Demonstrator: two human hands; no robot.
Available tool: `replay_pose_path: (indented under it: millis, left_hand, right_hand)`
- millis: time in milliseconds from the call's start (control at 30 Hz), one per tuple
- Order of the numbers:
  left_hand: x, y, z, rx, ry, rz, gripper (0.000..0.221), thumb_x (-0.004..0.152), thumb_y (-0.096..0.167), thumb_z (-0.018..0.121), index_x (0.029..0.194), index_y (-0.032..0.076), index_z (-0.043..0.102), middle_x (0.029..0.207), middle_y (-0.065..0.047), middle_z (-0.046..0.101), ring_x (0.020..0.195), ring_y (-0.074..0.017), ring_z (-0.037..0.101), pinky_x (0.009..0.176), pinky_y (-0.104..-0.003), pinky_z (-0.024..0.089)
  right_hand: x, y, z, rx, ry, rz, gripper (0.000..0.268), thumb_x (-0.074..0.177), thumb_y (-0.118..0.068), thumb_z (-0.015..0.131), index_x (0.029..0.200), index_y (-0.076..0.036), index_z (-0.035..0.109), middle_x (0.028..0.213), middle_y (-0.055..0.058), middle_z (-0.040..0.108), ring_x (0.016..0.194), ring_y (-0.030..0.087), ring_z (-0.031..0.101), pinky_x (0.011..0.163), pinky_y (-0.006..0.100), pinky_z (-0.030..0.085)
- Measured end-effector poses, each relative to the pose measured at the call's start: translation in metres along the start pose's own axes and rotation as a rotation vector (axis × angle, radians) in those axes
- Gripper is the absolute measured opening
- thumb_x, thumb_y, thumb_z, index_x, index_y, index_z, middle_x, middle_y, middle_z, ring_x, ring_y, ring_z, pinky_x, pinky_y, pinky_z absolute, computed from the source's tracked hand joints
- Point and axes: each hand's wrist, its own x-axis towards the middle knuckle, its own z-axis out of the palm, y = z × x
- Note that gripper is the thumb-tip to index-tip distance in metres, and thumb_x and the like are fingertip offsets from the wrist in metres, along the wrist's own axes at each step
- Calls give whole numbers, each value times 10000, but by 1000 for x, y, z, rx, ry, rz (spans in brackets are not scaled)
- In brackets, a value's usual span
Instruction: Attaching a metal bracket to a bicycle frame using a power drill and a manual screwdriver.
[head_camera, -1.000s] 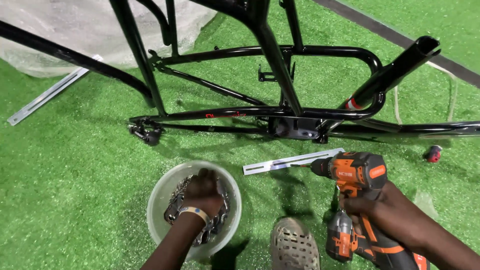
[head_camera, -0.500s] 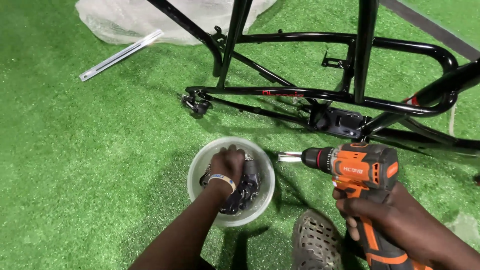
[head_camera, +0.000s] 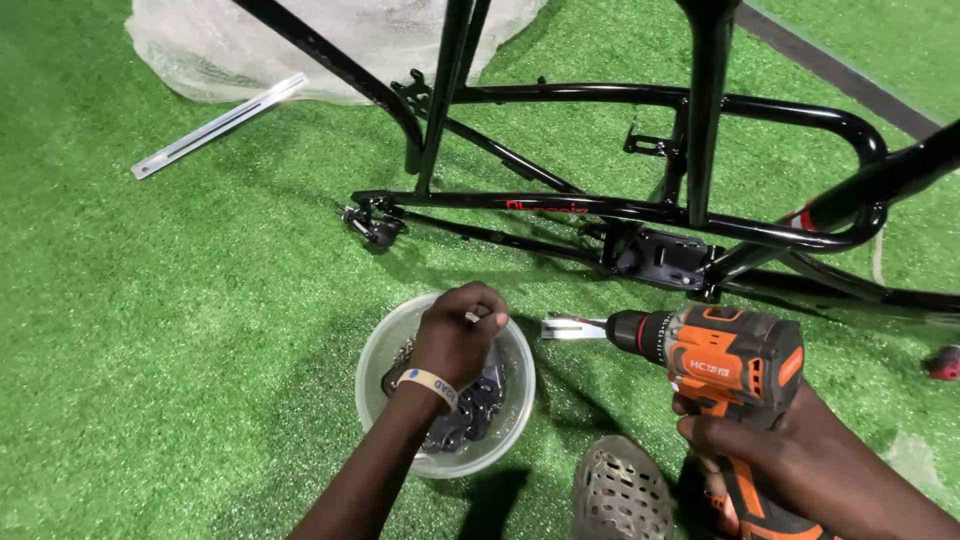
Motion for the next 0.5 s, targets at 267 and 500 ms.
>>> replay_pose_path:
  millis: [267,500]
  left_hand:
    - [10,53,53,-1151,-75,-340,136,967,-87,579,1008,-11,684,1116,-228,763,687,-195,601,559,-322,566]
    - [25,54,91,-1237,-202,-265,165,916,-34,652,1064,22,697,1065,-196,783,653,-174,600,519,-320,534]
  right_hand:
    - [0,6,-22,44,36,-65,136,871,100,792,850,127,660,582,278,549,502,387,532,518,490,394]
    - [13,22,-40,63,88,-167,144,807,115,797,868,81,671,661,201,566,565,300,483,514,445,361]
